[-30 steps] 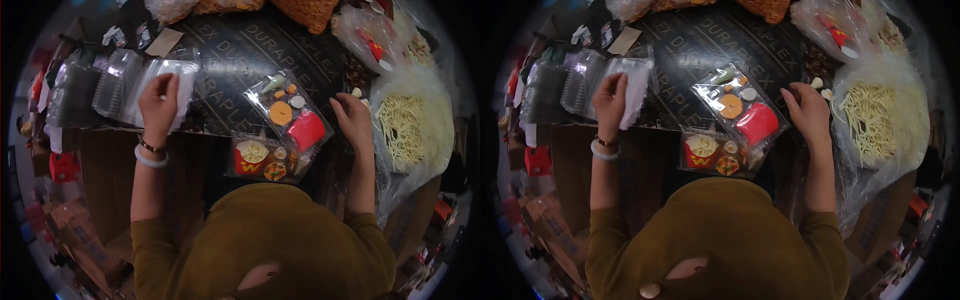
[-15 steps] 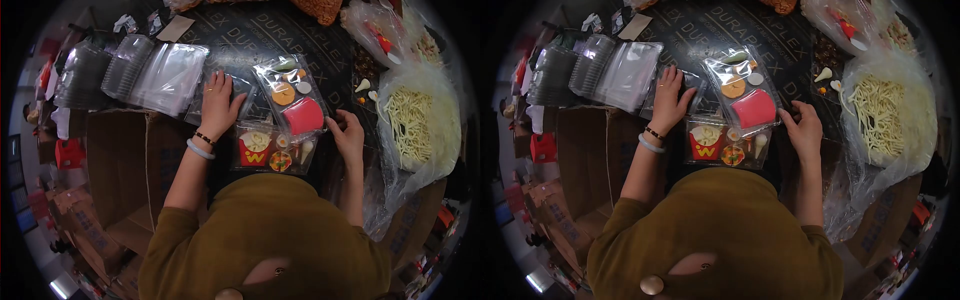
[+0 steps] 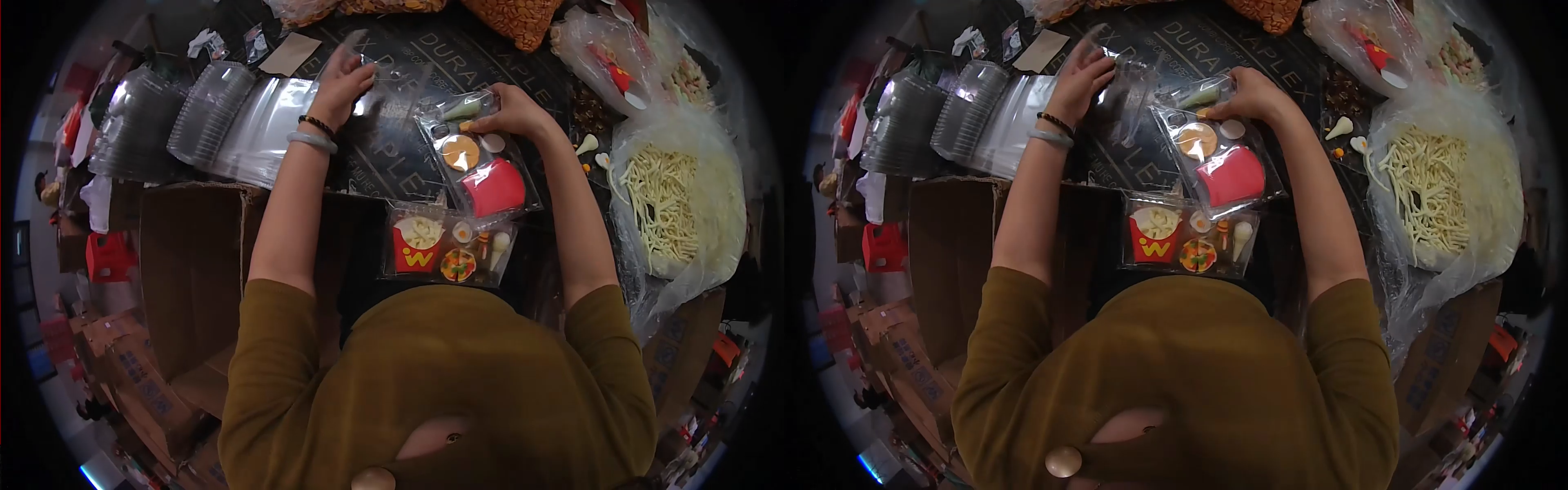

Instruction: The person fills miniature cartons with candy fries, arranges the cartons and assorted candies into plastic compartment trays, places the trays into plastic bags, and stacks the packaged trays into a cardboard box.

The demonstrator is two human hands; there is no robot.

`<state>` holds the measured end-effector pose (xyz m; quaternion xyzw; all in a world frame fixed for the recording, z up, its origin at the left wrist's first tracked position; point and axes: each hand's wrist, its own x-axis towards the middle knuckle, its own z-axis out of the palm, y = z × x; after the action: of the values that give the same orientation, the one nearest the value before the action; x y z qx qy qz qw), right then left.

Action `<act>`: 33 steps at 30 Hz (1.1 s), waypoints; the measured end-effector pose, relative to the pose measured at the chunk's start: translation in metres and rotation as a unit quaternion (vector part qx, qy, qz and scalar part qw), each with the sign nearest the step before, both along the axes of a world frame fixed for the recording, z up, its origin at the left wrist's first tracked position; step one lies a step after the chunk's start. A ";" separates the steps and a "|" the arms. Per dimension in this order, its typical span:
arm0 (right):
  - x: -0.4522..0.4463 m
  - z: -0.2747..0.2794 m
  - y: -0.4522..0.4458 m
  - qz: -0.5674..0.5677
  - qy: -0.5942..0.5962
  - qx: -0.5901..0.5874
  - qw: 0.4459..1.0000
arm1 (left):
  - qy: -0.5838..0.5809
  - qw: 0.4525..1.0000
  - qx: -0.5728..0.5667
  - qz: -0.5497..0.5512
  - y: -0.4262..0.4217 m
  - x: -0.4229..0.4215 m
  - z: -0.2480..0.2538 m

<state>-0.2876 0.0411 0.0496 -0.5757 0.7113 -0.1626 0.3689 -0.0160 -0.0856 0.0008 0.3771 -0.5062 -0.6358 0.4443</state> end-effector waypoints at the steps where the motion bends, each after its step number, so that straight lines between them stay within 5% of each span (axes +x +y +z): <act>1: -0.002 0.001 -0.002 0.014 -0.056 0.045 0.997 | 0.008 1.000 0.021 0.019 -0.012 0.005 0.000; 3: -0.010 -0.003 0.001 0.007 -0.154 0.011 0.988 | -0.018 0.998 0.002 0.067 -0.020 0.018 0.006; 4: -0.016 -0.003 0.004 0.011 -0.194 -0.017 0.981 | -0.140 0.980 -0.127 0.060 -0.032 0.034 -0.001; 6: -0.011 0.040 0.027 0.050 -0.249 -0.076 0.964 | -0.394 0.871 -0.291 0.050 -0.024 0.050 0.003; 8: -0.001 0.079 0.052 0.065 -0.278 -0.144 0.947 | -0.503 0.672 -0.542 0.035 -0.014 0.069 -0.006; 9: 0.009 0.098 0.068 0.063 -0.250 -0.182 0.949 | -0.527 0.707 -0.470 -0.035 -0.004 0.074 -0.007; 13: 0.024 0.096 0.090 0.315 -0.419 -0.236 0.818 | -0.626 0.648 -0.428 -0.069 0.009 0.082 -0.017; 17: 0.029 0.048 0.129 0.392 -0.173 -0.193 0.882 | -0.622 0.644 -0.439 -0.073 0.009 0.088 -0.020; 22: 0.008 -0.005 0.161 0.371 0.065 -0.193 0.906 | -0.617 0.639 -0.451 -0.090 0.010 0.094 -0.017; 33: 0.140 0.016 -0.019 0.282 0.026 -0.462 0.840 | -0.425 0.783 -0.450 -0.060 0.012 0.098 -0.005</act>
<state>-0.1472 0.0221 0.0653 -0.8591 0.3701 -0.3464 0.0707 0.0821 -0.0731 -0.0043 0.3350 -0.8942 -0.1362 0.2639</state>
